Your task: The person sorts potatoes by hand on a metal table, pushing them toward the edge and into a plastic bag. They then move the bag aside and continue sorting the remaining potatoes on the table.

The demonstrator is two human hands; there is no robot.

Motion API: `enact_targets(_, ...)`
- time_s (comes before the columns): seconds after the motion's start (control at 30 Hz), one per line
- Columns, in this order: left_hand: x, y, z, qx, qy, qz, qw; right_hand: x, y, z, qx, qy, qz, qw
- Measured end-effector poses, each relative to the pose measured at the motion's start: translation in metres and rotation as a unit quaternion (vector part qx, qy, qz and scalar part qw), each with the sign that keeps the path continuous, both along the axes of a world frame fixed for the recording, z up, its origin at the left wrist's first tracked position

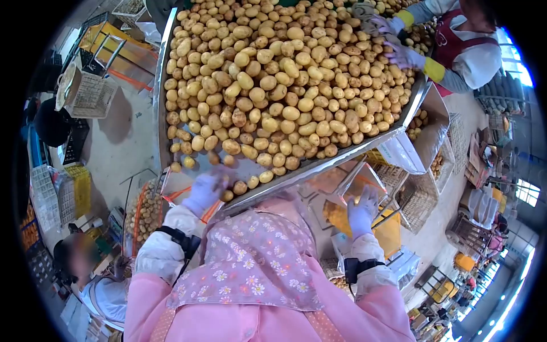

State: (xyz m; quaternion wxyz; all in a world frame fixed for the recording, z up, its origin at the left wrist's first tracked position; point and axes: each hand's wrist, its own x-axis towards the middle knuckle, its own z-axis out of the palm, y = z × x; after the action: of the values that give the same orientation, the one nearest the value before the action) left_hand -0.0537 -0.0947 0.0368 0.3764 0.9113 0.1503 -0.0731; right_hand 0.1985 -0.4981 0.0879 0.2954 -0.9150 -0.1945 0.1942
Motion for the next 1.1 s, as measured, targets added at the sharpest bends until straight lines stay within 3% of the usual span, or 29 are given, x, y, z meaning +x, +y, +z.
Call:
enact_targets(0.03,-0.005,0.009,-0.002,-0.027,0.036,0.091,0.995,0.002,0.023,0.006,0.116,0.07,-0.084,0.987)
enact_targets(0.07,-0.001,0.014,-0.002,-0.028,0.039,0.092,0.995,0.002,0.05,0.009,0.229,0.138,-0.168,0.949)
enact_targets(0.1,0.008,0.022,0.002,0.056,-0.012,0.14,0.989,0.001,0.074,0.007,0.336,0.203,-0.249,0.886)
enact_targets(0.13,0.02,0.031,0.006,0.139,-0.063,0.189,0.97,-0.003,0.095,-0.042,0.222,0.079,-0.06,0.97)
enact_targets(0.17,0.04,0.037,0.014,0.143,-0.064,0.193,0.969,-0.009,0.147,-0.027,0.133,-0.04,0.103,0.985)
enact_targets(0.2,0.063,0.039,0.024,0.157,-0.103,0.181,0.965,-0.019,0.203,-0.007,0.04,-0.159,0.259,0.952)
enact_targets(0.23,0.081,0.042,0.029,0.172,-0.141,0.167,0.961,-0.023,0.244,-0.015,0.058,-0.113,0.268,0.955)
enact_targets(0.3,0.101,0.051,0.019,0.184,-0.118,0.156,0.963,-0.033,0.317,-0.02,-0.13,-0.144,0.303,0.933)
enact_targets(0.33,0.103,0.053,0.014,0.191,-0.095,0.141,0.967,-0.039,0.323,-0.027,-0.128,-0.138,0.306,0.933)
enact_targets(0.4,0.07,0.058,0.007,0.178,-0.065,0.164,0.968,-0.057,0.316,-0.047,-0.104,-0.095,0.411,0.901)
enact_targets(0.43,0.043,0.061,-0.002,0.159,-0.063,0.159,0.972,-0.061,0.28,-0.072,-0.024,-0.187,0.484,0.854)
enact_targets(0.5,0.008,0.057,-0.001,0.137,-0.055,0.155,0.977,-0.029,0.229,-0.055,0.059,-0.139,0.576,0.804)
enact_targets(0.53,-0.005,0.051,0.005,0.151,-0.028,0.156,0.976,-0.007,0.22,-0.053,0.059,-0.132,0.58,0.802)
enact_targets(0.6,-0.007,0.04,0.016,0.164,0.006,0.166,0.972,0.036,0.23,-0.042,0.007,-0.013,0.444,0.896)
enact_targets(0.63,0.012,0.028,0.024,0.139,-0.01,0.161,0.977,0.032,0.25,-0.033,0.006,-0.008,0.446,0.895)
enact_targets(0.7,0.05,0.011,0.036,0.132,-0.04,0.128,0.982,0.003,0.312,-0.021,-0.17,-0.097,0.401,0.895)
enact_targets(0.73,0.044,0.007,0.029,0.131,-0.036,0.132,0.982,-0.012,0.324,-0.026,-0.169,-0.081,0.386,0.903)
enact_targets(0.8,0.034,0.005,0.005,0.184,0.03,0.136,0.973,-0.025,0.298,-0.046,-0.095,-0.099,0.529,0.837)
enact_targets(0.83,0.018,0.014,0.008,0.178,0.039,0.137,0.974,-0.012,0.28,-0.054,-0.096,-0.1,0.528,0.838)
enact_targets(0.9,-0.035,0.031,0.006,0.146,0.048,0.148,0.977,0.026,0.229,-0.06,-0.042,-0.087,0.645,0.759)
enact_targets(0.93,-0.046,0.034,0.003,0.119,0.056,0.165,0.977,0.053,0.247,-0.04,-0.169,-0.093,0.625,0.756)
enact_targets(0.97,-0.04,0.039,0.004,0.117,0.059,0.167,0.977,0.061,0.262,-0.042,-0.121,-0.055,0.519,0.844)
enact_targets(1.0,-0.022,0.052,0.007,0.122,-0.013,0.208,0.97,0.063,0.275,-0.044,-0.073,-0.016,0.399,0.914)
enact_targets(1.03,-0.001,0.067,0.009,0.13,-0.088,0.249,0.956,0.055,0.304,-0.043,-0.1,0.011,0.396,0.913)
enact_targets(1.07,0.026,0.081,0.006,0.131,-0.088,0.249,0.956,0.037,0.337,-0.034,-0.126,0.037,0.39,0.911)
enact_targets(1.1,0.057,0.089,0.003,0.146,-0.117,0.267,0.945,0.022,0.363,-0.004,-0.18,-0.047,0.438,0.879)
